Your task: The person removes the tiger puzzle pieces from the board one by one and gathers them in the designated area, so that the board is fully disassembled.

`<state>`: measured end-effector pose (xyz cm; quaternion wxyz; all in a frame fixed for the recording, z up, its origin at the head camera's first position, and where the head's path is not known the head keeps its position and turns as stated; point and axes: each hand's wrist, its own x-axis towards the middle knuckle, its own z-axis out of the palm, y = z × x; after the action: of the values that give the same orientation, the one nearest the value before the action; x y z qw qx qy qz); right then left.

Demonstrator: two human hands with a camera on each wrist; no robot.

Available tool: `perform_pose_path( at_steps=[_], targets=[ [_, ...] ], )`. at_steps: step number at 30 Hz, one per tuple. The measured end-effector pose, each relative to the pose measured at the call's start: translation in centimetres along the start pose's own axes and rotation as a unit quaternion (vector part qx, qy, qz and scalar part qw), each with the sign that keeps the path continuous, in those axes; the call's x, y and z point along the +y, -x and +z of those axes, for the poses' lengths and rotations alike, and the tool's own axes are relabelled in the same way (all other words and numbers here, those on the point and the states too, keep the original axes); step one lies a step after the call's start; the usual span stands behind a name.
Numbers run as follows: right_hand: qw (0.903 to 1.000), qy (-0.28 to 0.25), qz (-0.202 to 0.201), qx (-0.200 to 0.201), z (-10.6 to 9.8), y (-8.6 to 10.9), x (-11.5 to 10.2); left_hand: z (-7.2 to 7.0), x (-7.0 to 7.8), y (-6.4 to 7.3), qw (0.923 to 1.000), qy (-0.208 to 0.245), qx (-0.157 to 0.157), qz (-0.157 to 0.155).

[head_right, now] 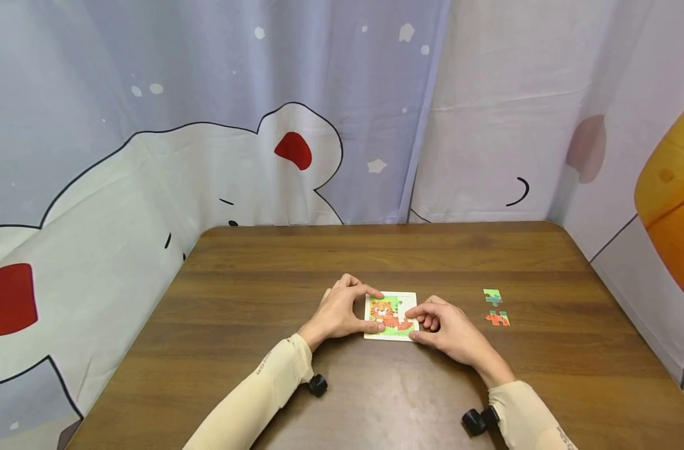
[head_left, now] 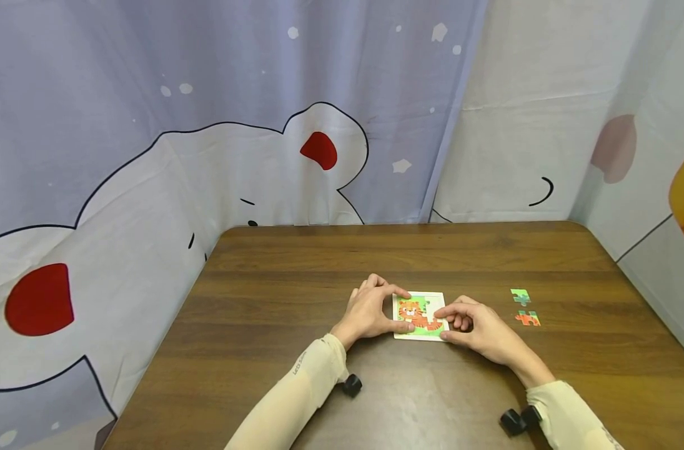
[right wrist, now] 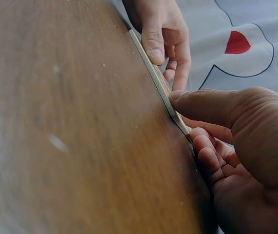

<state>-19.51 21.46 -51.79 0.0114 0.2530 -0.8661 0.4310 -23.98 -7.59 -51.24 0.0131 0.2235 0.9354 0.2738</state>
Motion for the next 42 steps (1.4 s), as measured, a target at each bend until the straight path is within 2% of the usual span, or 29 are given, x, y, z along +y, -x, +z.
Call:
perform_pose_path(
  at_steps=[22,34,42],
  targets=[
    [0.9994,-0.025,0.022,-0.008,0.16,-0.07,-0.09,0.15,0.03,-0.09,1.0000,0.002,0.004,0.000],
    [0.9995,-0.027,-0.013,0.000,0.19,-0.21,0.02,0.06,0.15,-0.17,1.0000,0.002,0.006,0.001],
    [0.9996,-0.027,-0.011,-0.003,0.20,-0.25,0.04,0.08,0.09,-0.15,1.0000,0.006,0.004,-0.003]
  ],
)
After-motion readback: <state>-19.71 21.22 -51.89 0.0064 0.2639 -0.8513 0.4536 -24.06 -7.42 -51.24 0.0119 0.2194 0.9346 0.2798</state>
